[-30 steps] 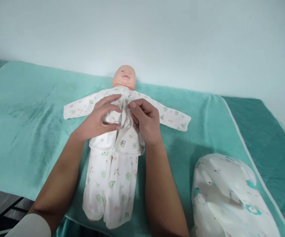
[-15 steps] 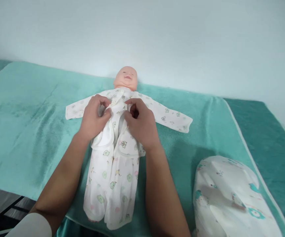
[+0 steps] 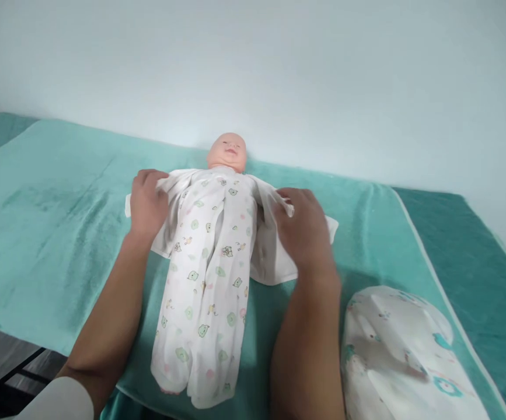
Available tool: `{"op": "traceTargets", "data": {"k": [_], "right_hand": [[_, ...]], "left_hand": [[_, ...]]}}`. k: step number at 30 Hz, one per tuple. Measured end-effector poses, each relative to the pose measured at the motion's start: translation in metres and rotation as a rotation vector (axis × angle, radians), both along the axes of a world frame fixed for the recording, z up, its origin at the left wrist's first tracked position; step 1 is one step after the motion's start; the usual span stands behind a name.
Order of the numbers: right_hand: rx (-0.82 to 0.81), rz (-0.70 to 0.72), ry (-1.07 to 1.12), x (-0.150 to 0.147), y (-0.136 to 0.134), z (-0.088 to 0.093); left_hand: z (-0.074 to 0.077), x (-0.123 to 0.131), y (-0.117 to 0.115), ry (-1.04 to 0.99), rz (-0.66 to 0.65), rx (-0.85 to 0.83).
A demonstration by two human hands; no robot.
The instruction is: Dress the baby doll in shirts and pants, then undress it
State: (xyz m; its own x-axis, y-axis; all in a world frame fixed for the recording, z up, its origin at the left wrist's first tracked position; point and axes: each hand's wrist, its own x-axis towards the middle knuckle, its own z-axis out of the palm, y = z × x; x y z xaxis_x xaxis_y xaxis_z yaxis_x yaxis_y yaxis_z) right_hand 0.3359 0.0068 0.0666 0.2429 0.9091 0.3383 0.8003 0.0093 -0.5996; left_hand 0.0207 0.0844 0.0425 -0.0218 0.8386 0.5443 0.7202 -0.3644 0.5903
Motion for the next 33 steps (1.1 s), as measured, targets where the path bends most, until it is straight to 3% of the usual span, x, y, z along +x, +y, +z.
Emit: {"op": "traceTargets", "data": {"k": [3,5,12,18,21,24,26,29,33], "right_hand": [[0.085,0.244,0.032,-0.031,0.011,-0.010],[0.077,0.297,0.051,-0.042,0.016,-0.016],[0.007,0.139,-0.126,-0.036,0.031,-0.033],[-0.127,-0.110,-0.168,0.001,0.041,-0.044],[-0.034,-0.172,-0.116,-0.003,0.034,-0.031],[0.073,-0.045,-0.038,-0.042,0.034,-0.003],[0.005,0.159,-0.064,-0.080,0.044,0.019],[-0.210,0.455,-0.360,-0.136,0.073,0.044],[-0.469,0.574,-0.740,-0.183,0.110,0.050]], "left_hand": [[-0.003,0.013,-0.003,0.182,-0.232,0.033],[-0.004,0.018,-0.003,0.289,-0.256,-0.040],[-0.003,0.019,0.004,0.463,-0.004,-0.232],[0.001,0.008,0.006,0.383,0.166,-0.345],[0.002,0.005,0.006,0.352,0.167,-0.387],[0.002,0.005,0.007,0.339,0.158,-0.394],[0.002,0.006,0.007,0.331,0.157,-0.395],[0.001,0.006,0.008,0.314,0.155,-0.405],[0.002,0.004,0.008,0.306,0.145,-0.423]]}}
